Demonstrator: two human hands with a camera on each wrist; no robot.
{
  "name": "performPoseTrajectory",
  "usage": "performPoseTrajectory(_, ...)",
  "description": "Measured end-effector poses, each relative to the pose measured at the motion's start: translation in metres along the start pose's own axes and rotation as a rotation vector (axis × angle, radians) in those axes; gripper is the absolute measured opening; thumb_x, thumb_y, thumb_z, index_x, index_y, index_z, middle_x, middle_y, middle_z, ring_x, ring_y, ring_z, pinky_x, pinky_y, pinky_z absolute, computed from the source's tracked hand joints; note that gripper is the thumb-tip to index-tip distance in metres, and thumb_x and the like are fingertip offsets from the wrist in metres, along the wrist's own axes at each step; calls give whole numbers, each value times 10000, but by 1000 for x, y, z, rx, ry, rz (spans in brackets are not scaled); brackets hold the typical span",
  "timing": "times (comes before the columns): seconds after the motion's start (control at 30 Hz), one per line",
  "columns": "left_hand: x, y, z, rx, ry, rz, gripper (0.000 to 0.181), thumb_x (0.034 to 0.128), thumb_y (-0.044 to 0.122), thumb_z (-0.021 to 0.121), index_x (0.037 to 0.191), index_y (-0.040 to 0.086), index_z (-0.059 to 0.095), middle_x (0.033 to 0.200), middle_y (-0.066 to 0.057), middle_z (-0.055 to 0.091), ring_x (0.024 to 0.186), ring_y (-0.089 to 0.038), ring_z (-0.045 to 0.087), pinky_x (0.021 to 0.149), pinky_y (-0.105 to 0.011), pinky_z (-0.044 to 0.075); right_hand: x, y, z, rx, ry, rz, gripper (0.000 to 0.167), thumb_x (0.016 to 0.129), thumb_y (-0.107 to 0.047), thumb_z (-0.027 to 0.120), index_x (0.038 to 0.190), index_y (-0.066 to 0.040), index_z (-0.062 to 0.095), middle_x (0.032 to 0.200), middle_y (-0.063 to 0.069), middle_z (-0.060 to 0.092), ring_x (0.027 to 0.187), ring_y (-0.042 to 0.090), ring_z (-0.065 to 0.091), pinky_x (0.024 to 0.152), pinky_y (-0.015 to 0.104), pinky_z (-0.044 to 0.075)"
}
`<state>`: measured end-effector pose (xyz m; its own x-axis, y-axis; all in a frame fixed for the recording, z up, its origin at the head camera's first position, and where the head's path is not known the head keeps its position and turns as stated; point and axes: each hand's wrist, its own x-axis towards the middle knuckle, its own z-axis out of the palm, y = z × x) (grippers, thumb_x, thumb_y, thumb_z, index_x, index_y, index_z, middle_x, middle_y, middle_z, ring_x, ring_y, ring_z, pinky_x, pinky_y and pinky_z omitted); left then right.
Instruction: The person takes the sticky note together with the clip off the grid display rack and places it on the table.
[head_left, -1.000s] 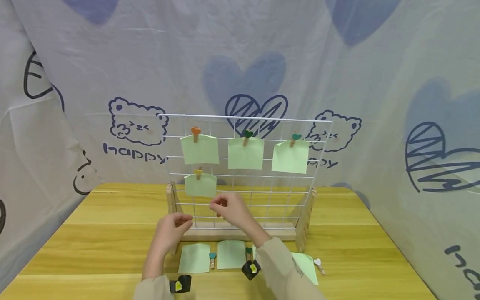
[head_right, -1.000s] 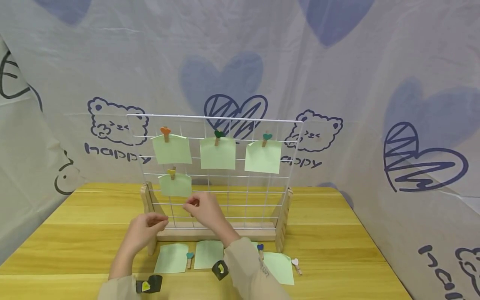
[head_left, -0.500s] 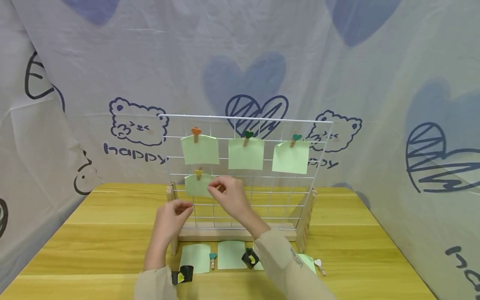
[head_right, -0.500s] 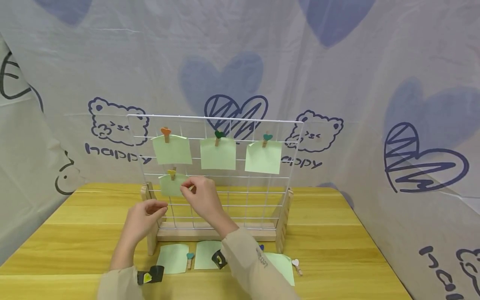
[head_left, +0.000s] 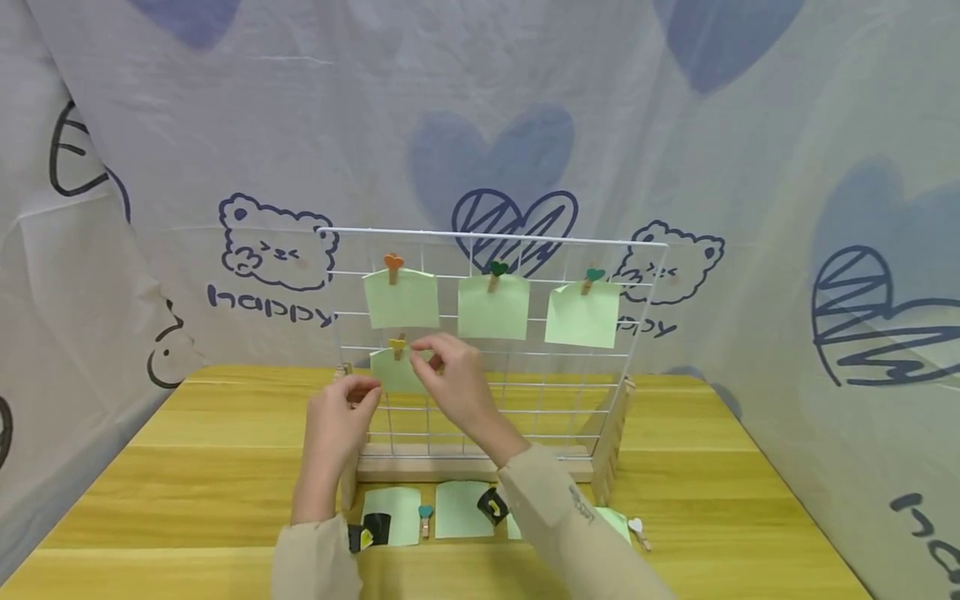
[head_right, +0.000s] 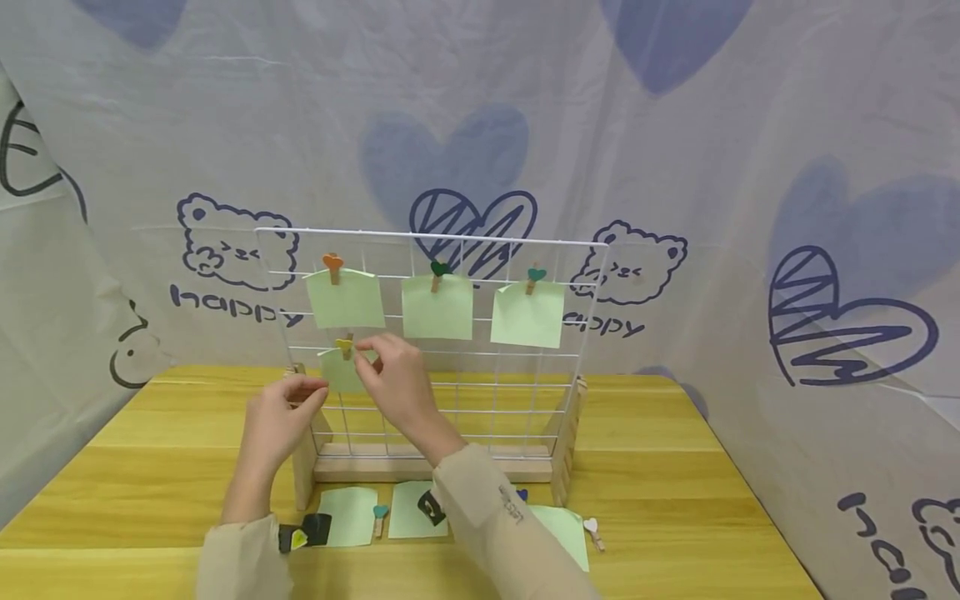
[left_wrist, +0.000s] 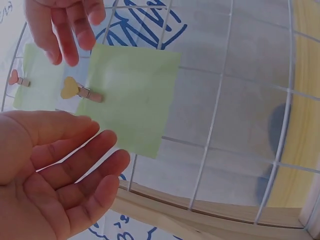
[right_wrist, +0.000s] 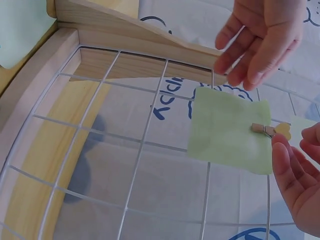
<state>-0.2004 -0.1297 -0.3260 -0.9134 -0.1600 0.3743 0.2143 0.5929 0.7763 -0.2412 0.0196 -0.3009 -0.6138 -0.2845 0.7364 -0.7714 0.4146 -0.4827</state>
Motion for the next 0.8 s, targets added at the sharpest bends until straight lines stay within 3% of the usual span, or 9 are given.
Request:
performPoseTrajectory(0.43, 7, 8, -2, -57, 221, 18, 119, 828, 17, 571, 894, -61, 633, 878, -208, 622, 759, -304, 593, 667, -380, 492, 6, -2, 6, -62, -24, -30, 166, 807, 0, 611, 966, 37, 641, 1000, 147, 634, 529, 108, 525, 482, 106, 414)
performPoseTrajectory(0.8, 13, 10, 4, -125, 226, 7, 202, 784, -32, 604, 983, -69, 597, 972, -223, 595, 873, -322, 564, 739, -393, 483, 7, -4, 11, -101, -54, -7, 258, 815, -27, 616, 1065, 40, 604, 1085, 161, 603, 539, 114, 547, 499, 91, 416)
